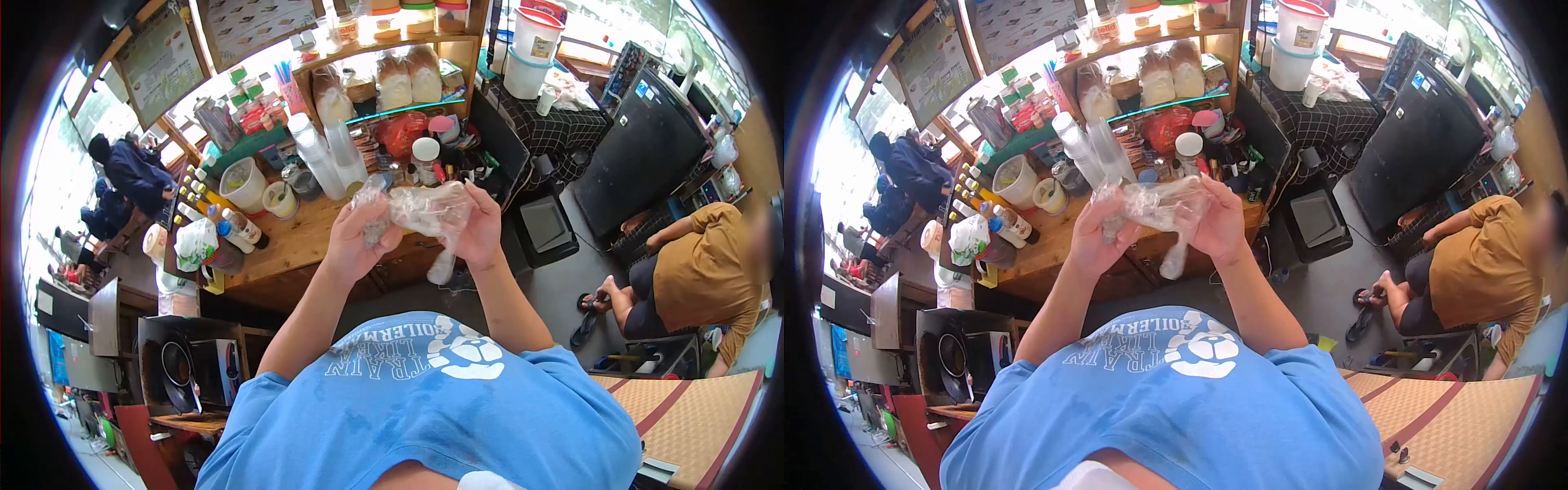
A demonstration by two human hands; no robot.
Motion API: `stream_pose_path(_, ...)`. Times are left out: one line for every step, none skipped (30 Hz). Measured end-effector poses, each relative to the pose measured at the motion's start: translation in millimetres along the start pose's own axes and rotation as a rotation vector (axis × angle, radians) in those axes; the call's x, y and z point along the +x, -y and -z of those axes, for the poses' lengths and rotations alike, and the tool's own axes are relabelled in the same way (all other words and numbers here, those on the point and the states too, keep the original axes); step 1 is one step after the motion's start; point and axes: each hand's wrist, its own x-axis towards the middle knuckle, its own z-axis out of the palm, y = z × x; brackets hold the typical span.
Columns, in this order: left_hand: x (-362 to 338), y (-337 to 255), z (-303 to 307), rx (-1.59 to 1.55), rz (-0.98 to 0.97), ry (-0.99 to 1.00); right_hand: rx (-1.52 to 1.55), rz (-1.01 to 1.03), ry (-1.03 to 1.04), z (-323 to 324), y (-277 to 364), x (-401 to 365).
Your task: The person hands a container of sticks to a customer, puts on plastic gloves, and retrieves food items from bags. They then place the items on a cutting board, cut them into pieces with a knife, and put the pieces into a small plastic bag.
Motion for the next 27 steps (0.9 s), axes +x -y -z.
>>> stream_pose_path(4.1, -0.5, 1.3, 0.067, -0.011, -0.045, 0.008, -0.02, 0.056, -0.3, 1.7, 0.3)
stream_pose_path(6.4, 0.7, 2.5, 0.132, -0.023, -0.091, 0.014, -0.041, 0.112, -3.7, 2.4, -0.4)
stream_pose_path(6.6, 3.8, 3.9, 0.127, -0.025, -0.092, 0.059, -0.062, 0.191, -34.5, -8.0, 3.1)
stream_pose_path(7.1, 7.4, 5.0, 0.245, 0.004, -0.097, 0.057, -0.067, 0.188, -34.6, -11.6, 3.2)
stream_pose_path(7.3, 9.2, 1.1, 0.365, 0.033, -0.102, 0.223, -0.047, 0.155, -34.1, -14.1, 3.5)
stream_pose_path(6.0, 13.4, -4.9, 0.362, 0.027, -0.104, 0.389, -0.027, 0.121, -32.9, -17.3, 5.3)
stream_pose_path(3.3, 19.9, -13.7, 0.425, 0.023, -0.119, 0.267, 0.084, 0.118, -28.1, -21.7, 10.7)
stream_pose_path(0.6, 24.1, -20.9, 0.488, 0.018, -0.134, 0.265, 0.077, 0.119, -30.4, -22.1, 13.4)
stream_pose_path(0.1, 28.9, -17.7, 0.512, -0.036, -0.109, 0.071, 0.082, 0.11, -34.3, -21.6, 15.7)
stream_pose_path(-1.5, 29.3, -20.9, 0.51, -0.042, -0.108, -0.123, 0.088, 0.101, -39.6, -21.5, 17.3)
stream_pose_path(-2.8, 28.1, -25.9, 0.547, -0.049, -0.168, -0.48, 0.213, 0.002, -47.2, -26.2, 19.4)
stream_pose_path(-3.9, 27.5, -30.3, 0.584, -0.055, -0.228, -0.485, 0.21, 0.006, -53.7, -28.6, 21.1)
stream_pose_path(-4.6, 28.2, -33.6, 0.581, -0.061, -0.226, -0.541, 0.248, -0.032, -59.3, -30.1, 22.2)
stream_pose_path(-5.4, 29.6, -36.7, 0.625, -0.083, -0.246, -0.596, 0.287, -0.072, -62.2, -31.6, 23.3)
stream_pose_path(-5.8, 31.4, -39.4, 0.668, -0.104, -0.265, -0.651, 0.362, -0.156, -56.1, -33.5, 25.4)
stream_pose_path(-6.2, 34.1, -41.8, 0.666, -0.106, -0.262, -0.655, 0.363, -0.156, -47.9, -30.1, 26.2)
stream_pose_path(-6.5, 37.2, -44.2, 0.72, -0.124, -0.267, -0.463, 0.295, -0.036, -47.0, -27.1, 28.6)
stream_pose_path(-5.9, 39.4, -46.5, 0.775, -0.143, -0.271, -0.271, 0.227, 0.081, -47.7, -23.9, 28.8)
stream_pose_path(-4.8, 40.6, -49.1, 0.773, -0.143, -0.268, -0.268, 0.212, -0.029, -51.2, -20.3, 20.8)
stream_pose_path(-3.4, 41.4, -51.8, 0.769, -0.154, -0.3, -0.272, 0.214, -0.029, -53.7, -20.3, 19.5)
stream_pose_path(-1.7, 41.5, -53.8, 0.767, -0.164, -0.332, -0.256, 0.237, -0.002, -55.1, -20.7, 19.6)
stream_pose_path(0.7, 39.5, -54.1, 0.765, -0.165, -0.33, -0.238, 0.261, 0.025, -56.7, -20.6, 19.4)
stream_pose_path(4.2, 35.3, -53.2, 0.68, -0.131, -0.371, -0.24, 0.261, 0.026, -59.5, -19.5, 18.4)
stream_pose_path(7.8, 31.8, -52.2, 0.595, -0.094, -0.411, -0.233, 0.317, 0.041, -63.1, -18.3, 16.5)
stream_pose_path(11.9, 30.9, -50.3, 0.585, -0.1, -0.418, -0.227, 0.375, 0.055, -67.0, -17.2, 14.5)
stream_pose_path(15.6, 29.9, -51.0, 0.586, -0.095, -0.413, -0.229, 0.381, 0.054, -72.7, -16.1, 13.2)
stream_pose_path(19.3, 29.5, -52.1, 0.553, -0.068, -0.397, -0.211, 0.373, 0.053, -79.0, -14.8, 12.2)
